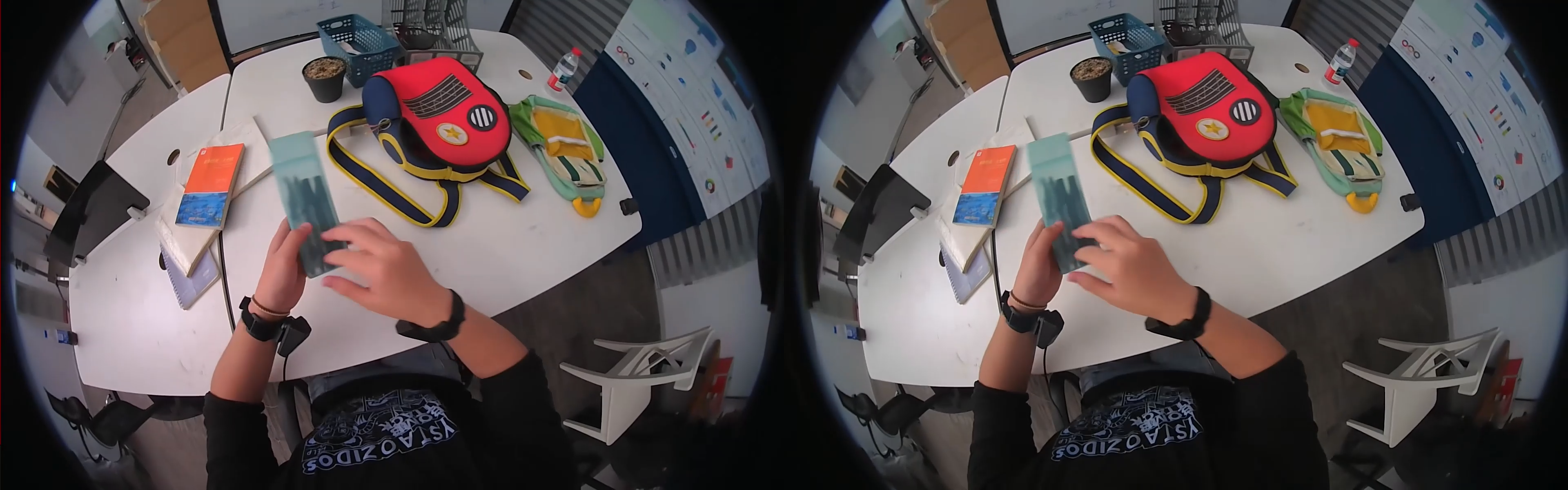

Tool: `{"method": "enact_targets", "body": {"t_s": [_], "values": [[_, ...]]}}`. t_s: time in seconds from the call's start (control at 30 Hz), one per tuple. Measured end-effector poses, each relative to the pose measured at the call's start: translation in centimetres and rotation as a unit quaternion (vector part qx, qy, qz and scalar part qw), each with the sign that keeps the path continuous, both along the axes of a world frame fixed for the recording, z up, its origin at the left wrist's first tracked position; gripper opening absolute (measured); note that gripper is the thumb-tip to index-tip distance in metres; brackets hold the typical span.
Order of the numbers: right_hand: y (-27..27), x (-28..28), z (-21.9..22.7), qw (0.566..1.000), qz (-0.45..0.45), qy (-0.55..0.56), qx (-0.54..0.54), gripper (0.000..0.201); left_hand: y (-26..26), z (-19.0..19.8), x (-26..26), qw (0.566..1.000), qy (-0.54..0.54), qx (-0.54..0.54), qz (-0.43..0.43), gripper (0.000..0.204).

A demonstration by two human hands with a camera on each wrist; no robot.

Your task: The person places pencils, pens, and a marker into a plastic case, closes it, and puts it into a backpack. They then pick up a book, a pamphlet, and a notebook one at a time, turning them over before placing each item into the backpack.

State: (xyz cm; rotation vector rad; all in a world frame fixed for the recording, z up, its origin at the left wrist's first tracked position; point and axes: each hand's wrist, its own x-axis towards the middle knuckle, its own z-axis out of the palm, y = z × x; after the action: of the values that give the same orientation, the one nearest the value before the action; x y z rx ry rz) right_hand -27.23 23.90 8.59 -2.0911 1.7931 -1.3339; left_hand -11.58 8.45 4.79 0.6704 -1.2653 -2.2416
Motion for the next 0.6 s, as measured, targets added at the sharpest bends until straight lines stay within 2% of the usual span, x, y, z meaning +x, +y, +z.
{"method": "enact_targets", "body": {"t_s": [0.07, 0.1, 0.13, 0.17, 0.2, 0.27, 0.3, 0.33, 0.37, 0.4, 0.43, 0.47, 0.5, 0.53, 0.57, 0.6], "values": [[1.5, -2.9, -0.4, 0.992, -0.058, -0.099, -0.051, 0.027, 0.3, 1.0, -1.2, 1.000, -0.007, -0.013, -0.020, 0.040], [2.8, -4.6, 0.5, 0.979, -0.105, -0.165, -0.050, 0.025, 0.6, 3.1, -1.6, 0.988, -0.017, 0.006, -0.151, 0.041], [3.6, -6.7, 0.1, 0.963, -0.152, -0.216, -0.057, 0.032, 0.7, 4.4, -2.2, 0.960, -0.026, 0.025, -0.279, 0.042], [4.9, -8.7, 0.0, 0.946, -0.175, -0.272, -0.032, 0.041, 0.7, 4.6, -3.0, 0.936, -0.030, 0.017, -0.350, 0.051], [6.4, -10.0, -0.1, 0.936, -0.167, -0.310, -0.008, 0.043, 1.0, 5.1, -4.0, 0.934, -0.030, 0.016, -0.355, 0.051], [9.7, -12.0, 0.2, 0.905, -0.110, -0.387, 0.138, 0.041, 2.1, 6.1, -6.3, 0.876, -0.073, -0.004, -0.477, 0.058], [11.3, -12.5, 0.5, 0.904, -0.118, -0.388, 0.134, 0.041, 2.3, 6.5, -7.5, 0.852, -0.085, -0.008, -0.517, 0.061], [12.8, -12.8, 1.0, 0.880, -0.099, -0.432, 0.171, 0.041, 2.4, 6.6, -8.8, 0.848, -0.084, -0.009, -0.524, 0.061], [14.2, -13.0, 1.3, 0.852, -0.078, -0.474, 0.208, 0.043, 2.6, 6.8, -10.0, 0.841, -0.080, -0.077, -0.529, 0.056], [15.5, -13.3, 1.3, 0.852, -0.084, -0.474, 0.205, 0.043, 2.8, 6.8, -11.0, 0.832, -0.076, -0.143, -0.531, 0.054], [16.7, -13.6, 1.2, 0.839, -0.126, -0.503, 0.166, 0.039, 2.7, 5.5, -12.3, 0.846, -0.074, -0.239, -0.471, 0.055], [17.5, -13.9, 1.2, 0.823, -0.168, -0.528, 0.126, 0.036, 1.9, 6.0, -13.8, 0.834, -0.121, -0.190, -0.503, 0.053], [18.1, -13.8, 1.9, 0.807, -0.231, -0.535, 0.094, 0.038, 1.9, 6.2, -15.2, 0.860, -0.064, -0.211, -0.461, 0.048], [18.9, -14.5, 1.8, 0.807, -0.235, -0.534, 0.091, 0.038, 2.0, 6.2, -16.6, 0.880, -0.008, -0.230, -0.417, 0.042], [20.0, -15.4, 1.4, 0.796, -0.263, -0.543, 0.043, 0.039, 1.1, 5.6, -18.3, 0.820, -0.007, -0.476, -0.319, 0.032], [20.8, -16.0, 1.4, 0.783, -0.290, -0.551, -0.007, 0.040, 0.5, 5.4, -19.6, 0.700, -0.004, -0.687, -0.196, 0.022]]}}
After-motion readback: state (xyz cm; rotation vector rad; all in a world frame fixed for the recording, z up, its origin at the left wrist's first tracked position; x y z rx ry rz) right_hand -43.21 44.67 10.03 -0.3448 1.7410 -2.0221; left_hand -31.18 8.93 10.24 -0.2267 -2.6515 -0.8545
